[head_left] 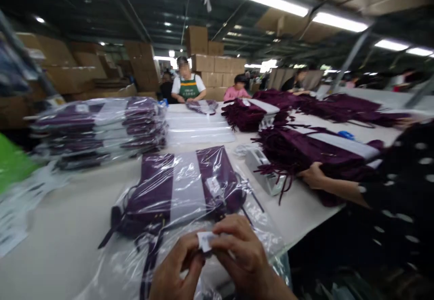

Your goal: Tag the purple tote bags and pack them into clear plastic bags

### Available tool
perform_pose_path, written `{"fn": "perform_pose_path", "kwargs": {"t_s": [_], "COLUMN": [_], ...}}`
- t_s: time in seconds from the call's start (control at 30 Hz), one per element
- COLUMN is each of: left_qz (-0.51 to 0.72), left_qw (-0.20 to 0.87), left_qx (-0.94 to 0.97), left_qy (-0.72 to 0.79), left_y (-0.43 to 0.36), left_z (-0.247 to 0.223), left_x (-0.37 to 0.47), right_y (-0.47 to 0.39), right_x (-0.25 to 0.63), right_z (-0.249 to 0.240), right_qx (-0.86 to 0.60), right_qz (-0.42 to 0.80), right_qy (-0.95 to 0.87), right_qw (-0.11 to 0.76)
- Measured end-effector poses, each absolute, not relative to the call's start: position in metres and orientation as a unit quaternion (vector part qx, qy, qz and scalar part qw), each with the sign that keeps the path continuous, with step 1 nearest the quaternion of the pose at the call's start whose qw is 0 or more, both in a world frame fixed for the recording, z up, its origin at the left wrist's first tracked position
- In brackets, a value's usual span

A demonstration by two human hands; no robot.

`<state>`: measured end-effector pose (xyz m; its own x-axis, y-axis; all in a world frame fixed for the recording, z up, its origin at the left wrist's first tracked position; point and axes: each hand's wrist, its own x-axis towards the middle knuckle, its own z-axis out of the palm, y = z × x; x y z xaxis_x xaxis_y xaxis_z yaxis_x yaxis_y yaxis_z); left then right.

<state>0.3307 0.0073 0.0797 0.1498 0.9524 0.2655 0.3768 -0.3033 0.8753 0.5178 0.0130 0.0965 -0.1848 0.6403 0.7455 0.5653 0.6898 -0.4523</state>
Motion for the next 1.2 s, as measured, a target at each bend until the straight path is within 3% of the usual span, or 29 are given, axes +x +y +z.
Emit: {"fn": "perform_pose_path", "kwargs": {"t_s": [0.1, 0.23, 0.33, 0.43, 0.53, 0.63, 0.73, 0.97, 1.2], "left_qz": [0.478, 0.473, 0.440, 0.421, 0.412, 0.427, 0.441, 0.463, 0.414], "left_qw": [0.372, 0.274, 0.274, 0.315, 0.403, 0.488, 0.540, 0.546, 0.430], "left_qx": [0.621, 0.701, 0.729, 0.706, 0.664, 0.623, 0.582, 0.532, 0.601], "left_qy": [0.497, 0.458, 0.447, 0.475, 0.477, 0.438, 0.418, 0.452, 0.532], "left_y": [0.004, 0.003, 0.006, 0.011, 0.014, 0.016, 0.017, 0.018, 0.020], "left_z": [0.076, 0.086, 0.088, 0.087, 0.087, 0.092, 0.096, 0.093, 0.089], "left_x": [0.332, 0.327, 0.322, 0.317, 0.316, 0.316, 0.318, 0.318, 0.305], "right_y": [0.014, 0.013, 0.016, 0.017, 0.014, 0.009, 0.007, 0.011, 0.010], "right_x": [0.516, 0.514, 0.514, 0.514, 0.513, 0.512, 0.512, 0.508, 0.513], "right_z": [0.096, 0.098, 0.100, 0.100, 0.101, 0.101, 0.098, 0.090, 0.096], "right_qx": [-0.407, -0.446, -0.463, -0.480, -0.456, -0.402, -0.373, -0.370, -0.419], "right_qz": [0.121, 0.237, 0.300, 0.257, 0.109, -0.016, -0.060, -0.045, 0.076], "right_qy": [-0.743, -0.681, -0.640, -0.644, -0.704, -0.768, -0.811, -0.833, -0.782], "right_qw": [0.518, 0.530, 0.534, 0.538, 0.533, 0.497, 0.448, 0.408, 0.455]}}
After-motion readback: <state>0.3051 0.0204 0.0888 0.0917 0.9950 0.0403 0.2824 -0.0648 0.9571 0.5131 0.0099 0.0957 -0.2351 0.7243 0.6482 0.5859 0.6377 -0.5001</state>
